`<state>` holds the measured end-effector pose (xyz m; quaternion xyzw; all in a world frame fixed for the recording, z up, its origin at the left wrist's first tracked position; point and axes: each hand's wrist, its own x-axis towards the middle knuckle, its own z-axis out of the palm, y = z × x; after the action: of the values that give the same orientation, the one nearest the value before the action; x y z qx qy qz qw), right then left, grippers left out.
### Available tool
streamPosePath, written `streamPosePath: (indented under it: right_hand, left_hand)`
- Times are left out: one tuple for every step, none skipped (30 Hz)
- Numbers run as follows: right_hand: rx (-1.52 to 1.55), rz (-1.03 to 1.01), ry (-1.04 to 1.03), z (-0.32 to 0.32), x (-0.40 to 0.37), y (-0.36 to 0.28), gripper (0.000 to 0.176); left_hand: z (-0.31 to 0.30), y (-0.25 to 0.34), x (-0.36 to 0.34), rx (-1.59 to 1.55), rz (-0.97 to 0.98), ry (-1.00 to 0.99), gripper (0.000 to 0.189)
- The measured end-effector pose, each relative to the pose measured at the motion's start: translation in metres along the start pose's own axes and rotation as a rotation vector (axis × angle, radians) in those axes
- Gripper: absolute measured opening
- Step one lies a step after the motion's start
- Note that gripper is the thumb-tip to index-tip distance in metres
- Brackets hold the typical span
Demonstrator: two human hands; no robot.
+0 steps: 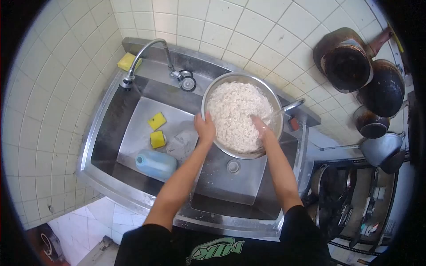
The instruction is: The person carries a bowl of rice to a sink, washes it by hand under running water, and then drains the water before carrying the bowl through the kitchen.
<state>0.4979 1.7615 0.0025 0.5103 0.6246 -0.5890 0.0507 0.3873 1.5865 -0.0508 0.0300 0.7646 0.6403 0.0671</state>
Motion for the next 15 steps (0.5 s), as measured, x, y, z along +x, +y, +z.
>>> streamPosePath:
  right_hand:
    - [0.059,0.025,0.033,0.0,-0.007,-0.002,0.048]
    - [0.303,-0.032,-0.17,-0.01,-0.01,-0.006,0.053]
    - [0.116,-0.156,-0.162,-0.022,-0.012,-0.013,0.057]
    - [-0.071,-0.286,-0.151,-0.032,-0.019,-0.031,0.062]
    - [-0.074,-0.28,-0.151,-0.04,-0.019,-0.045,0.062]
    - [-0.488,-0.498,-0.095,-0.047,-0.016,-0.056,0.072]
    - [-0.902,-0.708,-0.037,-0.052,-0.015,-0.057,0.082]
    - [-0.9,-0.698,-0.042,-0.053,-0.008,-0.046,0.082]
    - [-1.167,-0.635,0.098,-0.051,0.003,-0.032,0.09]
    - [-1.43,-0.561,0.239,-0.049,0.015,-0.017,0.097]
    - [-1.429,-0.55,0.223,-0.049,0.025,-0.002,0.097]
    - [-1.297,-0.46,0.203,-0.05,0.04,0.002,0.101]
    - [-1.167,-0.374,0.177,-0.046,0.044,-0.002,0.105]
    - [-1.177,-0.259,0.202,-0.042,0.043,-0.001,0.093]
    - [-1.178,-0.281,0.203,-0.04,0.042,-0.007,0.093]
  left_hand:
    - [0.0,0.0,0.012,0.072,0.008,-0.093,0.034]
    - [-0.001,0.009,0.018,0.173,0.022,-0.087,0.034]
    - [-0.001,0.019,0.025,0.273,0.043,-0.083,0.035]
    - [0.002,0.021,0.036,0.272,0.04,-0.082,0.035]
    - [0.005,0.019,0.045,0.318,0.075,-0.126,0.036]
    - [0.008,0.017,0.05,0.365,0.107,-0.173,0.036]
    - [0.01,0.017,0.052,0.368,0.097,-0.18,0.036]
    - [0.011,0.022,0.054,0.391,0.1,-0.195,0.036]
    - [0.009,0.025,0.055,0.415,0.103,-0.21,0.036]
    - [0.008,0.027,0.053,0.424,0.095,-0.216,0.036]
    - [0.007,0.027,0.049,0.411,0.093,-0.217,0.036]
    - [0.008,0.03,0.05,0.387,0.097,-0.2,0.035]
    - [0.009,0.027,0.051,0.389,0.088,-0.184,0.035]
    - [0.008,0.025,0.047,0.429,0.085,-0.202,0.035]
    - [0.009,0.028,0.052,0.457,0.098,-0.206,0.035]
